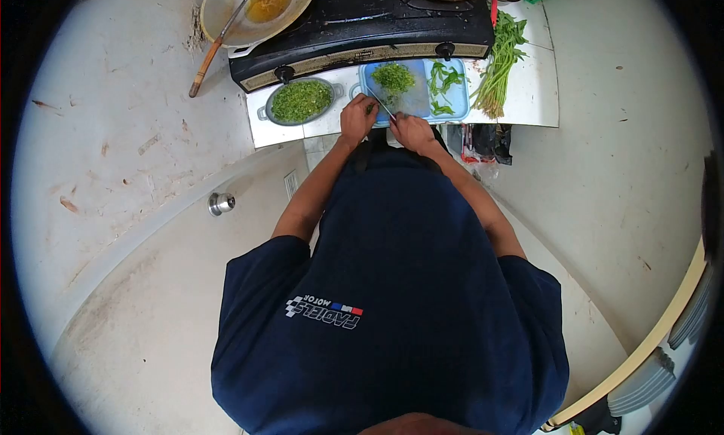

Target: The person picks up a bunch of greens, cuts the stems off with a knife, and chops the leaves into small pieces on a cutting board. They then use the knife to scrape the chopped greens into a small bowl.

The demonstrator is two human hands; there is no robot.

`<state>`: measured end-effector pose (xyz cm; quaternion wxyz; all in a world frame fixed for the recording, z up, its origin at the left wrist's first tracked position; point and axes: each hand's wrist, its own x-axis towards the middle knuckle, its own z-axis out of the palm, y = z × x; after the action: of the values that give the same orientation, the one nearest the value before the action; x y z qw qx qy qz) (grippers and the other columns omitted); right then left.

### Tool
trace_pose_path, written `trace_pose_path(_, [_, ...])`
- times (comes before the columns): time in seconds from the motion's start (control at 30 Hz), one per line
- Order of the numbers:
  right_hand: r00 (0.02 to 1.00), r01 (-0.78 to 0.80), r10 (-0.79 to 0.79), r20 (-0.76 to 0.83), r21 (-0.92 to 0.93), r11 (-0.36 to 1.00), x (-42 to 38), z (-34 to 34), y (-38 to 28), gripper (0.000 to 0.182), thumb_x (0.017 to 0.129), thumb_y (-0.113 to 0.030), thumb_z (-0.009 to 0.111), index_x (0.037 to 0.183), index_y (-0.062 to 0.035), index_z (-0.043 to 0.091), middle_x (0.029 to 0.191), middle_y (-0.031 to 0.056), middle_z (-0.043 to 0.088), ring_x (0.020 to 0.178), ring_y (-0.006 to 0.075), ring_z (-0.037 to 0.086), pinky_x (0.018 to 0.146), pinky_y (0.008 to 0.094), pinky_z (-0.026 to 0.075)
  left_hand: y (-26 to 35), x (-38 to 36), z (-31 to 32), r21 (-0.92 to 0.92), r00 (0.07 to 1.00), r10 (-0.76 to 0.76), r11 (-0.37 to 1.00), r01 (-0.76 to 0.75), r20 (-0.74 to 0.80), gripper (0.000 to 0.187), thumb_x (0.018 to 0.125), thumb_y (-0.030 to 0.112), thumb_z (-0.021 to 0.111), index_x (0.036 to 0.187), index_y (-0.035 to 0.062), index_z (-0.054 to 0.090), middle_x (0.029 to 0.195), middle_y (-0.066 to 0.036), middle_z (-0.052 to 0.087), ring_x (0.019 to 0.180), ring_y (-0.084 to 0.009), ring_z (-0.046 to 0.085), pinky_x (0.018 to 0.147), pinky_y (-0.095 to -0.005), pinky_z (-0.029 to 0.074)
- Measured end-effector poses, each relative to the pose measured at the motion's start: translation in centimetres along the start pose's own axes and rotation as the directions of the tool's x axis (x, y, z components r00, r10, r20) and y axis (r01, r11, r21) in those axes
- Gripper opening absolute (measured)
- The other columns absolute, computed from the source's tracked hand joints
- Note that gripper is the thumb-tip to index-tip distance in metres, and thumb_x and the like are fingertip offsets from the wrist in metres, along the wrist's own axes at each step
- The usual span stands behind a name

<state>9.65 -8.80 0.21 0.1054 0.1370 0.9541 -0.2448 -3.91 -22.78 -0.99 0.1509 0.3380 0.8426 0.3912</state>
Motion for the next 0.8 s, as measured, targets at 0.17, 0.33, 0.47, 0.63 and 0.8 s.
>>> trace_pose_path(0.17, [0.999,-0.033,0.033,0.008,-0.011,0.999,0.7,0.6,0.1,0.038,0.103,-0.035,0.049,0.097,0.0006,0.061,0.08,0.0247,0.071,0.078,0.0421,0.071,0.073,0.0506,0.057,-0.2,-0.1,0.1,0.064,0.998,0.064,0.996,-0.065,0.02,0.01,0.089,0.016,0.069,0.093,0.0081,0.075,0.092,-0.007,0.067,0.082,-0.032,0.068,0.073,-0.0431,0.054])
trace_pose_path(0.33, [1.0,-0.02,0.02,-0.002,0.008,1.0,0.3,0.1,0.2,0.038,0.103,-0.035,0.049,0.097,0.0004,0.061,0.08,0.0252,0.071,0.077,0.0433,0.071,0.073,0.0516,0.057,-0.6,-0.4,-0.2,0.181,0.966,0.257,0.951,-0.253,-0.001,0.01,0.089,0.014,0.069,0.093,0.0071,0.075,0.091,-0.008,0.066,0.083,-0.0302,0.066,0.075,-0.0421,0.052])
trace_pose_path(0.47, [0.999,-0.038,0.037,0.025,0.017,0.999,0.0,-0.1,0.5,0.038,0.103,-0.035,0.049,0.098,0.0004,0.06,0.08,0.0254,0.071,0.076,0.0447,0.07,0.072,0.0532,0.057,-0.5,-0.6,0.1,0.12,0.979,0.198,0.974,-0.192,-0.042,0.01,0.088,0.015,0.069,0.092,0.0074,0.075,0.091,-0.008,0.067,0.083,-0.0304,0.067,0.077,-0.0427,0.051])
trace_pose_path(0.63, [0.999,-0.022,0.022,0.029,0.02,1.0,-0.7,-1.2,0.0,0.037,0.103,-0.036,0.05,0.1,0.0004,0.059,0.079,0.0259,0.07,0.075,0.0453,0.07,0.071,0.0539,0.057,-0.6,-0.3,0.3,0.031,0.995,0.09,0.996,-0.089,-0.035,0.01,0.088,0.016,0.069,0.091,0.0085,0.075,0.089,-0.008,0.069,0.081,-0.0313,0.067,0.077,-0.0424,0.051])
trace_pose_path(0.8, [0.999,-0.001,0.002,0.051,-0.02,1.0,-0.7,-0.6,0.3,0.036,0.102,-0.035,0.051,0.1,0.0,0.058,0.075,0.0254,0.07,0.071,0.0447,0.07,0.068,0.0531,0.057,-0.7,-0.3,0.4,0.018,0.997,0.071,0.997,-0.071,-0.041,0.01,0.087,0.016,0.069,0.09,0.0081,0.075,0.088,-0.008,0.07,0.079,-0.032,0.067,0.077,-0.0426,0.05])
